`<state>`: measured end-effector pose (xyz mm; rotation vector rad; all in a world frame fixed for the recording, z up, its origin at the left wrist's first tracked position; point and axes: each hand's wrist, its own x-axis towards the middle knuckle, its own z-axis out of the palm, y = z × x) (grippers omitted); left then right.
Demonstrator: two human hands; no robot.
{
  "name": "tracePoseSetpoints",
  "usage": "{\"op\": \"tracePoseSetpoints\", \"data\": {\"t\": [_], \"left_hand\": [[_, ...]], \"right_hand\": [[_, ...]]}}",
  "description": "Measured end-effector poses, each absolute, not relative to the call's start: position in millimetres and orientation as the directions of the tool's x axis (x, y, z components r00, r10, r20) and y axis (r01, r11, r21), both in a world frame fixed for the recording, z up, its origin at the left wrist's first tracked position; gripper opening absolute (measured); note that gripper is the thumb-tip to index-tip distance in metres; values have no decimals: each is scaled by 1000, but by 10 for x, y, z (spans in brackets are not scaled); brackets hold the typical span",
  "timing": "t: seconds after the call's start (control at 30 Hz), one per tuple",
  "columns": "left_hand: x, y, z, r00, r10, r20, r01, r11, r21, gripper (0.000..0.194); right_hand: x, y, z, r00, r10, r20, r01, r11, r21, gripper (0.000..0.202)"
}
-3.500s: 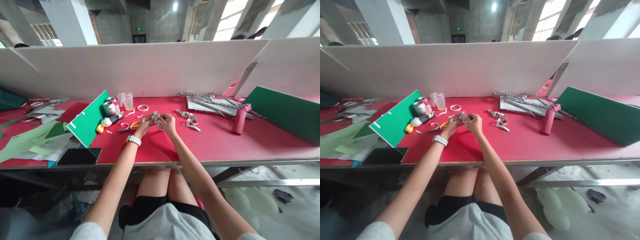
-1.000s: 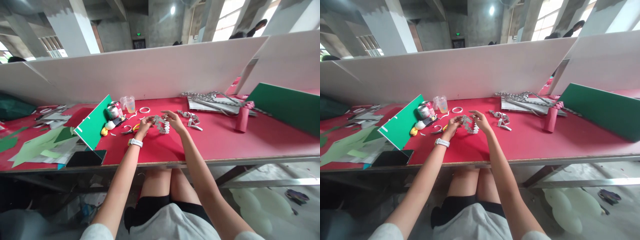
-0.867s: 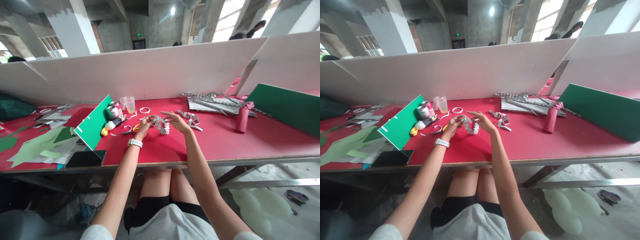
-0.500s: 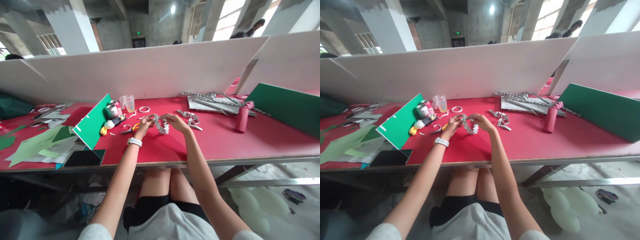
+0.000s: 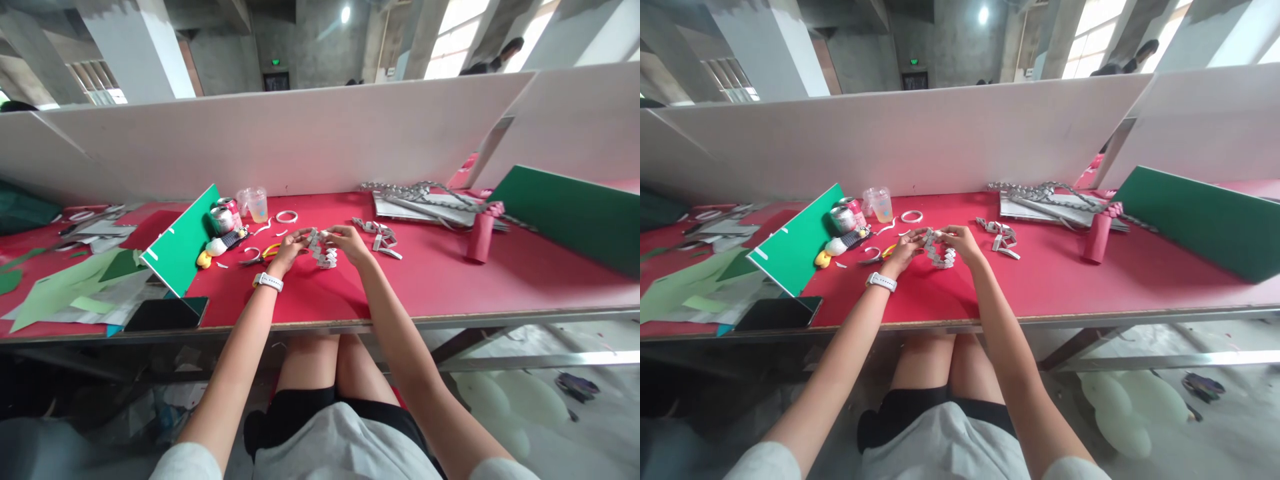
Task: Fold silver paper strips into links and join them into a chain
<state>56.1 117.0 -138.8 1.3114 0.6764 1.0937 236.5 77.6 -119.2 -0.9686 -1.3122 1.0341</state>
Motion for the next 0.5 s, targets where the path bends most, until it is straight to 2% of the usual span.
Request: {"op": "tracePoseSetpoints", "data": {"t": [0.1,0.23,0.5], "left_hand": [[563,1164,-1380,373,909,184,-243,-96,965,39],[563,1165,-1375,362,912,191,-244,-105,964,37],[578,1208,-1417,343,919,193,-235,-116,965,35]], "right_hand": [[2343,768,-1195,-44,970,241,-48,239,-970,47],[2321,770,-1192,-29,972,235,12,235,-972,39],[2301,850,-1246,128,958,258,136,241,-961,24]]}}
